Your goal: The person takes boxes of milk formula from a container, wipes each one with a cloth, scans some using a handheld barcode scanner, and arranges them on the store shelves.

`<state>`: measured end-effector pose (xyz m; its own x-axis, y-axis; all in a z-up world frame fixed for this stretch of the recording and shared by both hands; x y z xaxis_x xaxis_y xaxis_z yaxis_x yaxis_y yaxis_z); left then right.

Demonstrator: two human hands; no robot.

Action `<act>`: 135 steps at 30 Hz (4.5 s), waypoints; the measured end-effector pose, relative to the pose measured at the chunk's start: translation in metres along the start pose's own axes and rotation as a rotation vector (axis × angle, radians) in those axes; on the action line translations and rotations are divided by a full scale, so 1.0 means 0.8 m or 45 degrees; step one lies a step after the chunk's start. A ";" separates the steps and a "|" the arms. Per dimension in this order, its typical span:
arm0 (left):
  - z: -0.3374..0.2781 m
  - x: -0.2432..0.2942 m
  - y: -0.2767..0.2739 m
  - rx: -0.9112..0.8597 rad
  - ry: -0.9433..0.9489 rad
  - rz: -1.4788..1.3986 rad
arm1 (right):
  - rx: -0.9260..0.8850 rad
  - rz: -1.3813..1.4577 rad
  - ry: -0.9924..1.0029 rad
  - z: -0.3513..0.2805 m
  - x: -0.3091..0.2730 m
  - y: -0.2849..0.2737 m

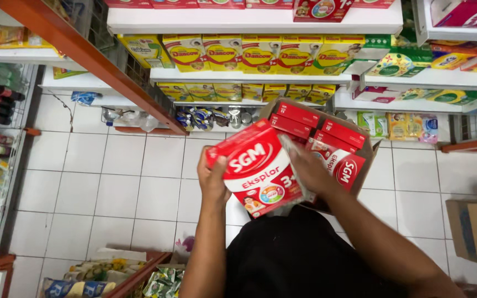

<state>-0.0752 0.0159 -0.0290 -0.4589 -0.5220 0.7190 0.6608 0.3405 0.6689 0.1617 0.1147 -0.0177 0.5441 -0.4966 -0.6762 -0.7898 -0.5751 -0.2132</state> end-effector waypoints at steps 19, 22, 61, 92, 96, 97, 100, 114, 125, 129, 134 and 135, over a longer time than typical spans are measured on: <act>-0.026 -0.042 0.046 0.085 -0.311 -0.443 | 0.175 -0.620 -0.943 -0.019 -0.004 0.093; 0.001 -0.033 0.038 0.071 -0.298 -0.482 | 0.051 -0.682 -1.294 -0.064 0.011 0.119; -0.030 -0.016 0.020 -0.041 -0.350 -0.014 | 0.253 -0.027 -0.253 0.002 0.017 0.031; 0.031 0.047 0.087 0.573 0.168 -0.559 | 0.340 0.146 -0.799 0.006 -0.027 0.054; 0.042 0.052 0.079 0.528 0.135 -0.696 | 0.545 -0.502 -1.706 -0.110 -0.018 0.116; 0.048 0.055 0.074 0.507 0.127 -0.740 | 0.517 -0.521 -1.745 -0.117 -0.025 0.115; 0.047 0.057 0.053 0.464 0.102 -0.558 | 0.383 -0.515 -1.759 -0.121 -0.045 0.098; -0.012 -0.036 0.011 0.093 -0.358 -0.580 | -0.053 -0.079 -0.438 -0.031 -0.043 0.005; 0.002 -0.005 0.003 -0.117 -0.340 -0.293 | 0.141 -0.302 -0.535 -0.053 -0.017 0.010; -0.018 -0.008 0.030 -0.039 -0.288 -0.280 | 0.180 -0.219 -0.418 -0.041 -0.027 -0.009; 0.012 0.016 0.015 0.205 -0.189 -0.214 | 0.241 -0.766 -0.410 -0.077 -0.005 0.019; 0.013 0.019 0.017 0.176 -0.175 -0.233 | 0.444 -0.916 -0.895 -0.089 -0.023 0.027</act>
<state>-0.0795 0.0210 -0.0065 -0.6460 -0.4767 0.5963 0.4765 0.3585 0.8028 0.1551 0.0651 0.0401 0.7173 0.4369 -0.5427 -0.4457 -0.3109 -0.8394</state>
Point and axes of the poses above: each hand's wrist, its own z-axis towards the middle knuckle, its own y-axis out of the palm, x = y × z, the point moved 4 cm from there along z, towards the middle knuckle, and after that the axes turned 15 degrees about y, right-handed, at the moved point
